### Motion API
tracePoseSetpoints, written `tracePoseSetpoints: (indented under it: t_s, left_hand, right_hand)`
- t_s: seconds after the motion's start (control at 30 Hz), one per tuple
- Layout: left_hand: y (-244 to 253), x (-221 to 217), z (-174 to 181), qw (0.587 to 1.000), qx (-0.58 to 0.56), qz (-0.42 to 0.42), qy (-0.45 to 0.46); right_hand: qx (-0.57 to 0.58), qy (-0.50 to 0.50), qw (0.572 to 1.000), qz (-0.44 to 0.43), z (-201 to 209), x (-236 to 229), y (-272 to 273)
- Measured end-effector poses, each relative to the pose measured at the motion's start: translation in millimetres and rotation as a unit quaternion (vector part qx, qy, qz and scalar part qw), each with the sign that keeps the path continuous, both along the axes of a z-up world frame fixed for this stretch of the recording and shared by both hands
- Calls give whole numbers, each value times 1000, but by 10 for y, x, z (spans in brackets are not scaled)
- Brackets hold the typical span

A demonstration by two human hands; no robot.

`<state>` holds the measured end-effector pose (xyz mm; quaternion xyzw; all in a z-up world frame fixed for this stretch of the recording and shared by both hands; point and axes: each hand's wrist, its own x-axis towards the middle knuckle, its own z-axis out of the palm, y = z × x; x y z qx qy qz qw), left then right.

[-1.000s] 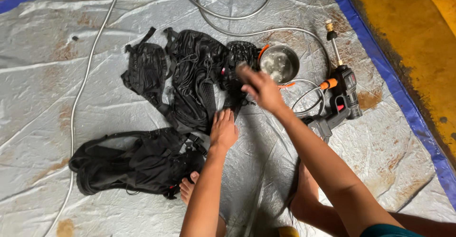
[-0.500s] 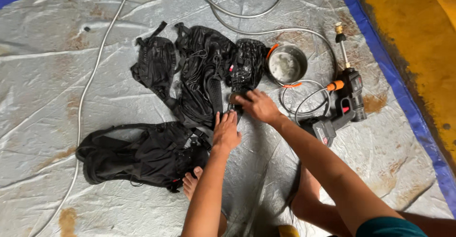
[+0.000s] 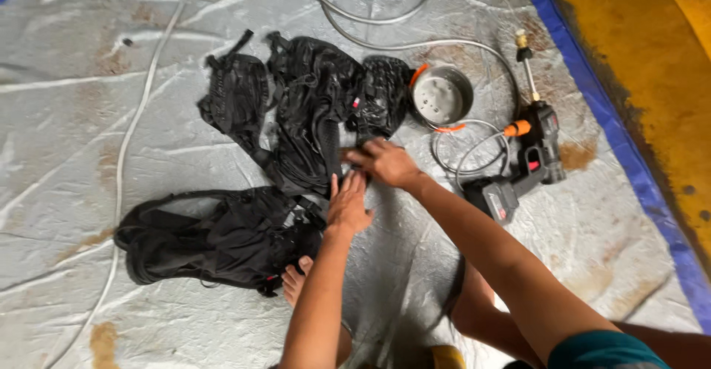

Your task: The person cleans a black vest on the floor using a brush and liquid from a small metal bowl.

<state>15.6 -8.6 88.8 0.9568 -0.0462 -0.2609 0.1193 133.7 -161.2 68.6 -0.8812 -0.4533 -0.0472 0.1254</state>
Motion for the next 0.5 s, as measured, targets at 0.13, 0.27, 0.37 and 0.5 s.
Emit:
tracePoseSetpoints:
  t_s: [0.13, 0.27, 0.37, 0.5]
  left_hand:
    - [-4, 3, 74, 1000, -2, -5, 12]
    - [-51, 26, -6, 1000, -5, 1, 5]
    - [-47, -64, 33, 1000, -14, 2, 18]
    - [-11, 11, -125, 1000, -13, 4, -3]
  right_hand:
    - [-40, 51, 965, -253, -510, 362, -158]
    - [74, -41, 996, 16, -309, 281, -114]
    - [42, -19, 998, -54, -503, 317, -222]
    - [-45, -11, 996, 71, -317, 230, -53]
